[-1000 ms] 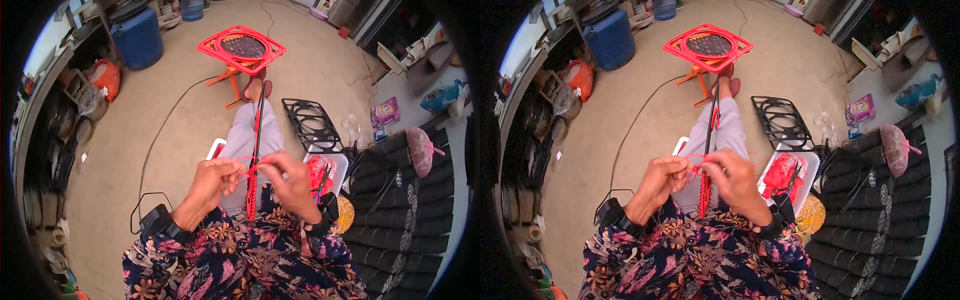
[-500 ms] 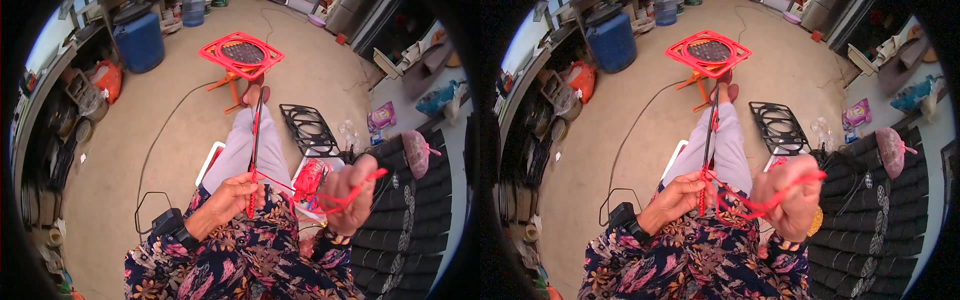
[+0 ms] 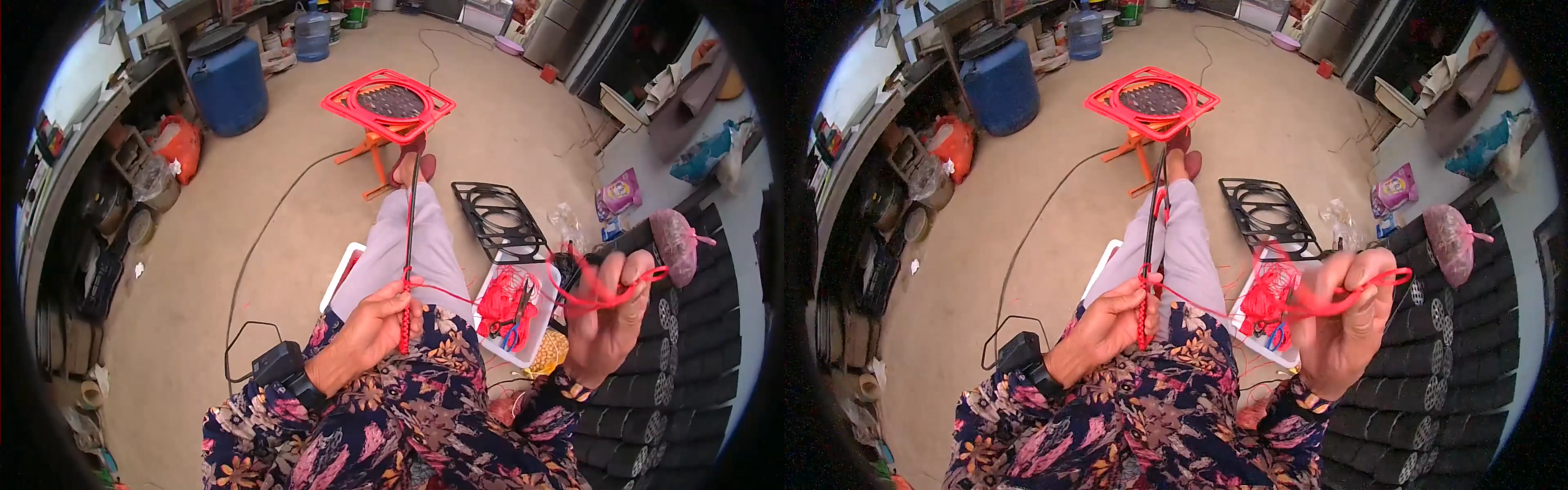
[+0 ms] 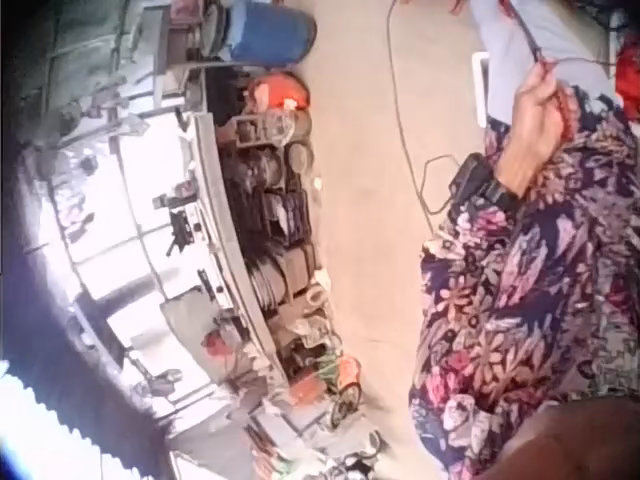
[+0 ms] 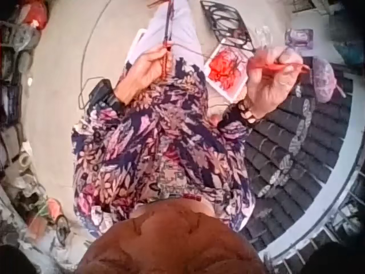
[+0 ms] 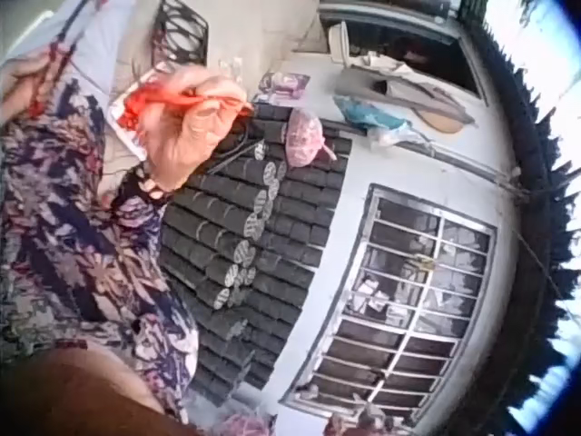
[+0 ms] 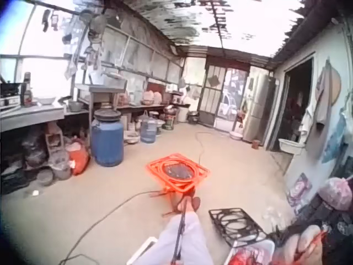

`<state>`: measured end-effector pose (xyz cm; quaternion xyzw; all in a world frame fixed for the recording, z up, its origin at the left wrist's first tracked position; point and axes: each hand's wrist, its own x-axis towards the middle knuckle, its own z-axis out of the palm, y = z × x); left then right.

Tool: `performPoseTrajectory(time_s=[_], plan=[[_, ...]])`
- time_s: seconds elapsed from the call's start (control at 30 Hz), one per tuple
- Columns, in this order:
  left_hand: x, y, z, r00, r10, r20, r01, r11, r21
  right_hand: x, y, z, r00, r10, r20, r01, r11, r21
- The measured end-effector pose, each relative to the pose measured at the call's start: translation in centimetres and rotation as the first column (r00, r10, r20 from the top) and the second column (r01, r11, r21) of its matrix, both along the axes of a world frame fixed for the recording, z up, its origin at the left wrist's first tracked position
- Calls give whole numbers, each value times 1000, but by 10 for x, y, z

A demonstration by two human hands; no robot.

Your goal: Wrapping a red cord around the perimeter of a plastic frame component.

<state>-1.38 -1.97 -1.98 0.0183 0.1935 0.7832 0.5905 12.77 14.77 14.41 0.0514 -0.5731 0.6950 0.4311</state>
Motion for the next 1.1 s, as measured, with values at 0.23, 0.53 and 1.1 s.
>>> performPoseTrajectory(time_s=[0.23,0.53,1.1], plan=[[0,2,0,1000,12,5,-12,1000,18,47,31,9,894,423,-150,-411,906,103],[7,13,13,1000,21,-10,-21,1000,10,17,-4,53,440,898,-1,-881,432,192],[1,12,-9,994,6,107,5,995,-101,-16,-1,0,951,302,66,-263,903,-340]])
